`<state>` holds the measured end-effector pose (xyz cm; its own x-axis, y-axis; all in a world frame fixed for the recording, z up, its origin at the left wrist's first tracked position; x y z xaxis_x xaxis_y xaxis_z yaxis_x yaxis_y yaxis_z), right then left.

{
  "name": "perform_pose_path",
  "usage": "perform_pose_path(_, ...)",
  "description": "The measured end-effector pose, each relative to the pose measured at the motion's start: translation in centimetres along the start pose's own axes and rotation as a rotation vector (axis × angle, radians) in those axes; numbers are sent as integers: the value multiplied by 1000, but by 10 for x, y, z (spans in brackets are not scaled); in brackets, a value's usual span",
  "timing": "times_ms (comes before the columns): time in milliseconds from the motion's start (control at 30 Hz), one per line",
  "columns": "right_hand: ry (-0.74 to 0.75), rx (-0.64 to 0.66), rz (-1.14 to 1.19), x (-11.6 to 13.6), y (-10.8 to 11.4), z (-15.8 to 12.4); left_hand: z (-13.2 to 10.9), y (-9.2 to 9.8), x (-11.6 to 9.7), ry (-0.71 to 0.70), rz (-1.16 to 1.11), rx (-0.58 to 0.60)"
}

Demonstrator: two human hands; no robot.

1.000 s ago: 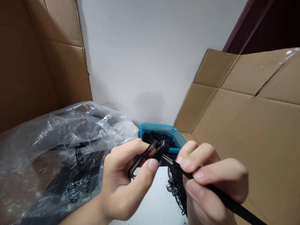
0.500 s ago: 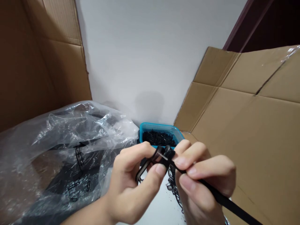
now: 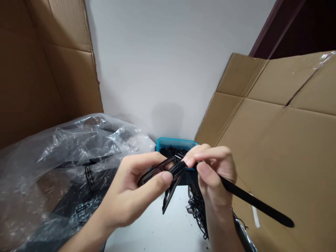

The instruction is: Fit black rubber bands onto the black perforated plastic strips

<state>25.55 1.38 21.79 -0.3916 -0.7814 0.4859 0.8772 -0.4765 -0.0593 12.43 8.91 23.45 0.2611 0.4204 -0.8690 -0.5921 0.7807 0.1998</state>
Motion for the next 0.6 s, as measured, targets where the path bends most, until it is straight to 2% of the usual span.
perform_pose_path(100,-119,51,-172,-6,4,-1,0,7,-5,-29,91,-36)
perform_pose_path(167,-243,84,-197,-12,9,2,-1,11,-9,-67,161,-71)
perform_pose_path(233,-408,131,-101,-21,14,6,-2,14,-11,-97,217,-108)
perform_pose_path(300,-498,148,74,-28,17,11,-2,17,-12,-112,248,-124)
perform_pose_path(367,-485,168,259,-30,16,14,-1,17,-12,-120,266,-53)
perform_pose_path(433,-396,211,359,-25,13,14,0,16,-12,-125,284,47)
perform_pose_path(500,-275,222,312,-14,11,11,2,17,-12,-125,299,82)
perform_pose_path(600,-119,218,66,7,6,3,4,20,-13,-111,326,75)
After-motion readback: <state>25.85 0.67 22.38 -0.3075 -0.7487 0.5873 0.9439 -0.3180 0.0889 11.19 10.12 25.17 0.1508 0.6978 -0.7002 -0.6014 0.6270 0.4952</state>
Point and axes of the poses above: each hand's wrist, its own z-axis towards the middle knuckle, its own y-axis out of the back of the hand, x = y × z, the point moved 4 cm from there along z, towards the middle knuckle, and after that the axes turned 1 degree about x, right-handed, at the moved point
